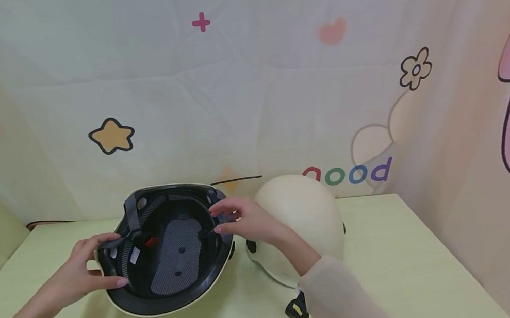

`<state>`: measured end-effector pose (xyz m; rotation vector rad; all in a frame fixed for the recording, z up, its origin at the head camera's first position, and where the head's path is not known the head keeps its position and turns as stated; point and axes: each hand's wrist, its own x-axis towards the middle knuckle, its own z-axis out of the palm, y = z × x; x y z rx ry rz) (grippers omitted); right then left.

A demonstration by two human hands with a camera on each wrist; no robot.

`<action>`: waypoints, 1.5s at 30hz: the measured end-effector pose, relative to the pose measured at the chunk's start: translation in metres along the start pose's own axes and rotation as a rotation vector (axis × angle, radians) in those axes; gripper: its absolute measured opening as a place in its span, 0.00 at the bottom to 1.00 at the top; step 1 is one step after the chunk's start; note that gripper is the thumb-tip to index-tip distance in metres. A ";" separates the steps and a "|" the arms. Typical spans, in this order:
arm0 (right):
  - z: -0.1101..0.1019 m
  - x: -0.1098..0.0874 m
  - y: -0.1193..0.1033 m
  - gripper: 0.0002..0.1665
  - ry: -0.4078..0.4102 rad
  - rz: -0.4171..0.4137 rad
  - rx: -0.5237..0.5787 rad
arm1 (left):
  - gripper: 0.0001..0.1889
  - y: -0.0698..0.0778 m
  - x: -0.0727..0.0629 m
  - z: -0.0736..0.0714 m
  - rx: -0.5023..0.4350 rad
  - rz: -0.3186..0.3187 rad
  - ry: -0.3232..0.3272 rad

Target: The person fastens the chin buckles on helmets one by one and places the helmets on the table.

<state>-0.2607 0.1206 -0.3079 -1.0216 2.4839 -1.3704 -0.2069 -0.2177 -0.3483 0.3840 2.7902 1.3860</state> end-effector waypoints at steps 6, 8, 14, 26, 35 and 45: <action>0.016 0.006 -0.001 0.21 -0.015 -0.020 -0.157 | 0.37 0.003 0.001 0.001 0.081 0.067 0.080; 0.019 0.007 0.001 0.22 -0.013 -0.018 -0.198 | 0.32 0.005 0.002 0.001 0.127 0.104 0.118; 0.023 0.008 0.006 0.22 -0.001 -0.010 -0.259 | 0.17 0.010 0.007 -0.001 0.201 0.188 0.182; 0.031 0.007 0.016 0.19 0.099 0.024 -0.269 | 0.14 0.019 0.019 -0.003 0.243 0.149 0.101; 0.032 0.007 0.021 0.13 0.166 -0.045 -0.211 | 0.17 0.020 0.029 -0.004 0.331 0.216 0.011; 0.031 0.004 0.020 0.13 0.158 -0.036 -0.151 | 0.16 0.023 0.033 -0.001 0.391 0.246 -0.016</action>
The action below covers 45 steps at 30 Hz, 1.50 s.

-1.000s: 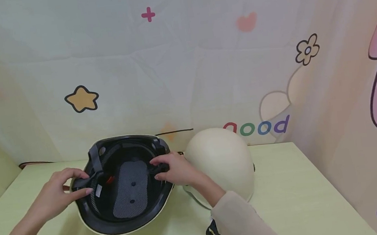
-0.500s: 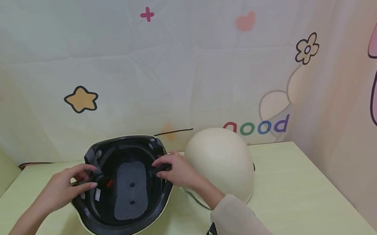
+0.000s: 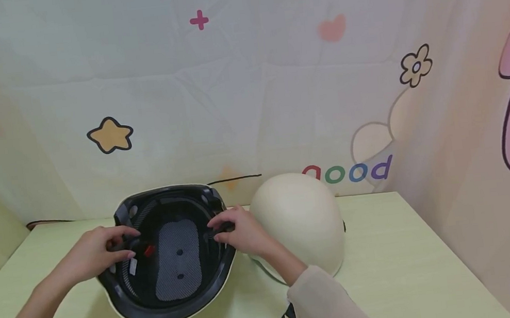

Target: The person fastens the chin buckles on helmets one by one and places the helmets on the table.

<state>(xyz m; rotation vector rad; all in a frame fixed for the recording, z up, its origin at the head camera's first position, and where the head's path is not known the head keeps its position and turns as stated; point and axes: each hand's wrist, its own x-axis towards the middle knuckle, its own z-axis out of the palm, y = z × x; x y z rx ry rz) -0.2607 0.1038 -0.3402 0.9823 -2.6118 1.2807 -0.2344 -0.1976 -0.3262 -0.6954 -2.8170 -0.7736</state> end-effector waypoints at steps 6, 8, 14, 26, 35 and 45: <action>0.000 -0.002 0.001 0.11 0.026 0.011 0.027 | 0.10 0.002 -0.003 -0.001 -0.058 -0.004 0.009; 0.000 -0.002 0.001 0.11 0.038 0.014 0.034 | 0.08 0.002 -0.004 -0.001 -0.075 -0.015 0.023; -0.001 -0.003 0.000 0.08 0.064 0.027 0.034 | 0.05 0.002 -0.005 0.000 -0.092 -0.054 0.061; -0.008 -0.003 -0.007 0.03 0.079 0.056 0.131 | 0.05 0.004 -0.005 -0.009 -0.114 0.044 0.176; -0.012 -0.002 -0.009 0.02 0.054 -0.017 0.200 | 0.04 0.008 -0.003 -0.013 -0.185 0.068 0.112; -0.017 0.003 -0.015 0.04 0.053 -0.028 0.263 | 0.08 0.004 -0.002 -0.014 -0.313 0.052 0.091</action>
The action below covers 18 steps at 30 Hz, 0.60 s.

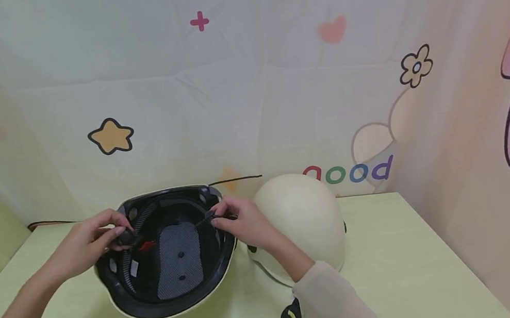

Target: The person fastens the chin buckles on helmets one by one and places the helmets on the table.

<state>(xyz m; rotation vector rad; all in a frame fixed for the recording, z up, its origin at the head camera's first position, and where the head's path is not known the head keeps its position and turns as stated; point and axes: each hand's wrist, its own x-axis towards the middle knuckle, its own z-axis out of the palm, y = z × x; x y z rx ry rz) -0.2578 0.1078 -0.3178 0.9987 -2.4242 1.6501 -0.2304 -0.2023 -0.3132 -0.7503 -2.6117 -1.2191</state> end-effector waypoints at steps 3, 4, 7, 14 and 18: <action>0.001 0.002 -0.004 0.03 -0.007 -0.012 0.043 | 0.10 0.000 0.001 -0.002 -0.040 -0.009 -0.009; 0.001 0.003 -0.006 0.03 -0.011 -0.016 0.062 | 0.10 0.000 0.002 -0.003 -0.058 -0.010 -0.016; 0.004 0.005 -0.011 0.04 -0.022 -0.036 0.115 | 0.10 0.001 0.002 -0.005 -0.080 -0.007 -0.040; 0.013 0.008 -0.012 0.08 -0.052 -0.059 0.198 | 0.13 0.004 0.001 -0.005 0.025 -0.004 -0.037; 0.017 0.007 -0.014 0.14 -0.054 -0.058 0.195 | 0.12 0.004 0.002 -0.003 0.018 -0.003 -0.032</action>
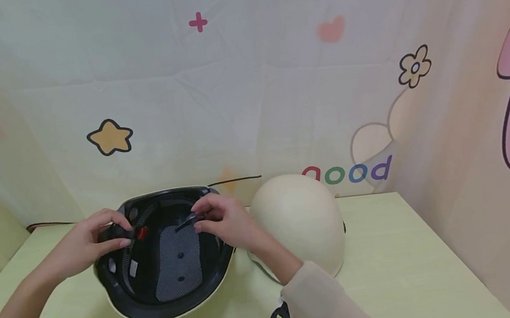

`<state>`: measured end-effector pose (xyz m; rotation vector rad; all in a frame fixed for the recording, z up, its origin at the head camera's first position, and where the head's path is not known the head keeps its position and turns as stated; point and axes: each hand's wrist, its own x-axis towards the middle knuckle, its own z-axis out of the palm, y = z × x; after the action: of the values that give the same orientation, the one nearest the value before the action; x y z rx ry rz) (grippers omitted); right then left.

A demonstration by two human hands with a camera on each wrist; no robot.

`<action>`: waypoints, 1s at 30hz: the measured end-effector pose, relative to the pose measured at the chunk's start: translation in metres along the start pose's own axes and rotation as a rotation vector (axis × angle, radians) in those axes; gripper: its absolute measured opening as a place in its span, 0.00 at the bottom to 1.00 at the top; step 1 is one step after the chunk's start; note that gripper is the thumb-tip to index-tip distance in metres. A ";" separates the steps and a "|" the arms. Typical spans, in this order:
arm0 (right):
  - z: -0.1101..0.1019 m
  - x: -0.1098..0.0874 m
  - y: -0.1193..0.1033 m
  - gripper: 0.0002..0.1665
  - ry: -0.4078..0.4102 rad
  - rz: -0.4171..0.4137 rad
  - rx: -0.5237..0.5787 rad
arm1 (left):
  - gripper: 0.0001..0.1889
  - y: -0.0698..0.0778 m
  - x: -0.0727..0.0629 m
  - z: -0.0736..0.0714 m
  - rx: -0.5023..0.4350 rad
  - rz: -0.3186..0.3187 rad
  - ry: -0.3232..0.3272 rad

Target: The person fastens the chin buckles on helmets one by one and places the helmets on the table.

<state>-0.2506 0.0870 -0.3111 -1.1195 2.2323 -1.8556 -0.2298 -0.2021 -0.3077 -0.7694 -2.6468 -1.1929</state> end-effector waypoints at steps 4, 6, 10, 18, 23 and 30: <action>0.003 -0.001 -0.001 0.15 0.002 0.011 -0.039 | 0.11 -0.001 0.000 0.000 -0.065 -0.026 -0.025; 0.005 -0.002 0.000 0.14 0.011 0.016 -0.058 | 0.11 -0.001 0.000 0.000 -0.090 -0.027 -0.032; 0.008 -0.003 0.002 0.13 0.029 0.028 -0.038 | 0.12 0.000 0.000 0.001 -0.076 0.020 -0.024; 0.012 -0.008 0.002 0.13 0.021 0.112 -0.080 | 0.16 -0.002 0.001 0.005 -0.091 0.046 -0.100; 0.013 -0.010 0.002 0.12 0.015 0.123 -0.100 | 0.11 -0.003 0.000 0.009 -0.077 0.048 -0.093; 0.013 -0.010 0.006 0.11 0.000 0.084 -0.080 | 0.08 -0.003 -0.002 0.014 -0.064 0.054 -0.037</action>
<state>-0.2408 0.0818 -0.3241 -1.0196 2.3339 -1.7500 -0.2290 -0.1945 -0.3199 -0.8768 -2.6102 -1.2674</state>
